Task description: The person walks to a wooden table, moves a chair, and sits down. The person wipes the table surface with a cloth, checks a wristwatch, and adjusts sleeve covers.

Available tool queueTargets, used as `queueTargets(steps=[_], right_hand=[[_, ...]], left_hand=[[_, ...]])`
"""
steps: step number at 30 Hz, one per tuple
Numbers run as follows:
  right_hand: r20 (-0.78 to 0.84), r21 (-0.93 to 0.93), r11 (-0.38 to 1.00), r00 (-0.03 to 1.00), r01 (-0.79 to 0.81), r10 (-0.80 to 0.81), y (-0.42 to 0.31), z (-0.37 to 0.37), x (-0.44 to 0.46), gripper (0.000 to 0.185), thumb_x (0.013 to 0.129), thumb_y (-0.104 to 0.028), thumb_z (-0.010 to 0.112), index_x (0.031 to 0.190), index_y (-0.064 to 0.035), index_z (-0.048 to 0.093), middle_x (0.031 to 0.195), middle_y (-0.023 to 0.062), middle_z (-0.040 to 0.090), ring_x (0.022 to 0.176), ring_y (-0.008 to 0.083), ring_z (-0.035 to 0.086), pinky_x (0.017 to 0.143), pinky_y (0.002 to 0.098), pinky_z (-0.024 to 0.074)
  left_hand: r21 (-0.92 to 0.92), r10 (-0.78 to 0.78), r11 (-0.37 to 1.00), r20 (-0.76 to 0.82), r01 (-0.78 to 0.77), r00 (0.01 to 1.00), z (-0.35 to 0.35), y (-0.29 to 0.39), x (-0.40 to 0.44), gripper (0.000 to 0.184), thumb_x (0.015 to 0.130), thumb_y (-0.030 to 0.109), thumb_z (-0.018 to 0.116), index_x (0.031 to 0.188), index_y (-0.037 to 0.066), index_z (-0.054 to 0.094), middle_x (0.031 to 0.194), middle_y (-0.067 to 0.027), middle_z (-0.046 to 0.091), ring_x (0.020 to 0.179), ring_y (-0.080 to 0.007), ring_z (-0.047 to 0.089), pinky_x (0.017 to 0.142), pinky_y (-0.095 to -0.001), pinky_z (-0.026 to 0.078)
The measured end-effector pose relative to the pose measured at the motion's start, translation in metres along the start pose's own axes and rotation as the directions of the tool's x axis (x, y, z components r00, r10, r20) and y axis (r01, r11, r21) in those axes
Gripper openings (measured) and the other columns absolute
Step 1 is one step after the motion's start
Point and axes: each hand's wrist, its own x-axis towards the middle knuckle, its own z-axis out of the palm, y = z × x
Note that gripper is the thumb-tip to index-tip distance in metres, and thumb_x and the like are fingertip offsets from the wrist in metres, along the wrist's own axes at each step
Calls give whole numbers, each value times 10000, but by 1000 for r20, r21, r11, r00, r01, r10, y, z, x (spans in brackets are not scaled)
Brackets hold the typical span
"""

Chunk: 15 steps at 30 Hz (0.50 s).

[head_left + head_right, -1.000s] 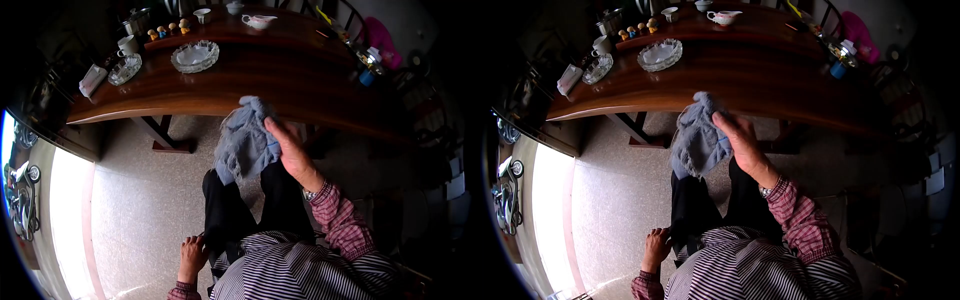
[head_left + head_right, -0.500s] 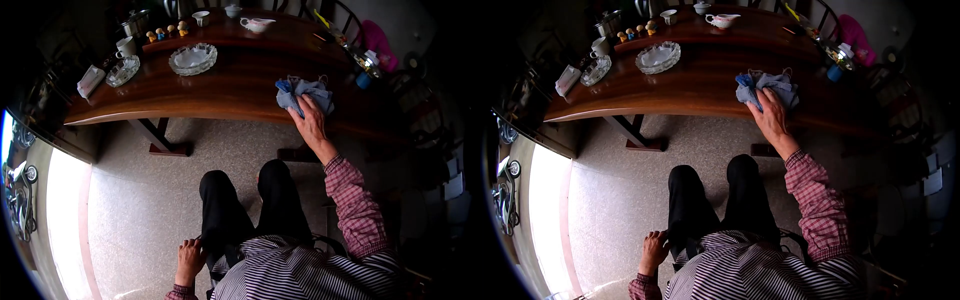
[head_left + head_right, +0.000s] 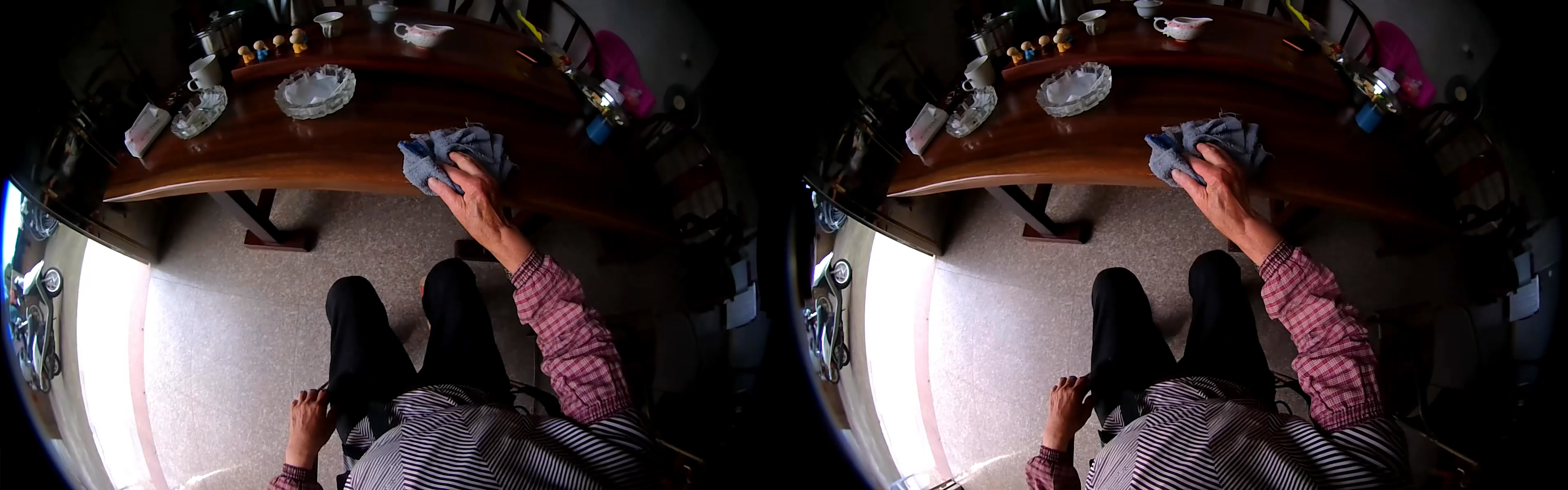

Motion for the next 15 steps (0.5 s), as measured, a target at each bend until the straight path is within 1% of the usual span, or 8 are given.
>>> queueTargets(steps=[4, 6, 7, 8, 9, 11, 13, 15], right_hand=[[14, -57, 998, 999, 41, -40, -14, -6, 6, 330, 906, -259, 635, 1039, 41, 667, 1165, 183, 604, 1060, 323, 594, 907, 408, 482], [-125, 229, 971, 991, 75, -47, -14, -6, 17, 352, 936, -308, 602, 1032, 22, 677, 1058, 117, 635, 1015, 228, 619, 849, 343, 501], [58, 373, 917, 990, -142, 130, -8, -16, 26, 386, 945, -348, 585, 1072, 6, 670, 988, 94, 648, 1009, 177, 623, 834, 308, 505], [237, 445, 812, 924, -377, 299, -14, -32, 41, 421, 954, -388, 567, 1111, -11, 664, 918, 71, 662, 1003, 126, 627, 819, 273, 509], [161, 558, 752, 935, -350, 316, -10, -29, 49, 448, 961, -408, 548, 1158, -18, 646, 942, 64, 690, 1033, 125, 624, 866, 262, 503], [157, 895, 351, 931, -274, 328, -18, -44, 64, 454, 965, -414, 539, 1177, -25, 636, 1089, 64, 682, 1072, 151, 616, 924, 277, 487], [269, 956, -5, 869, -294, 416, -17, -53, 83, 459, 974, -411, 519, 1236, -42, 599, 1208, 64, 640, 1119, 171, 598, 963, 310, 478], [343, 939, -81, 879, -336, 332, 3, -60, 95, 440, 987, -401, 494, 1261, -67, 577, 1245, 62, 617, 1133, 183, 590, 954, 348, 495]], left_hand=[[-16, -5, 1000, 2, 5, 1000, -3, -1, 0, 324, 781, 214, 669, 1072, 78, 631, 957, -130, 628, 965, -327, 576, 798, -439, 464], [-14, -10, 1000, 5, 10, 1000, -5, -3, 0, 321, 782, 218, 666, 1069, 78, 632, 959, -129, 629, 964, -327, 577, 800, -439, 464], [-12, -12, 1000, 9, 12, 1000, -5, -4, 1, 318, 784, 221, 663, 1066, 79, 633, 961, -128, 630, 964, -326, 578, 803, -438, 465], [-13, -13, 1000, 8, 13, 1000, -4, -5, 1, 318, 784, 221, 663, 1066, 79, 633, 961, -128, 630, 964, -326, 578, 803, -438, 465], [-6, -12, 1000, 6, 12, 1000, -3, -7, 2, 324, 781, 218, 666, 1073, 82, 633, 965, -127, 631, 965, -326, 579, 805, -438, 465], [-2, -14, 1000, 5, 14, 1000, -1, -7, 2, 332, 778, 214, 669, 1081, 84, 632, 968, -127, 632, 966, -326, 579, 808, -438, 465], [6, -15, 1000, 17, 15, 1000, -1, -8, 3, 349, 772, 207, 673, 1098, 89, 631, 974, -128, 633, 974, -325, 578, 811, -438, 465], [2, -12, 1000, 24, 12, 1000, -3, -7, 3, 325, 792, 218, 649, 1080, 69, 627, 982, -139, 633, 973, -323, 579, 815, -439, 459]])
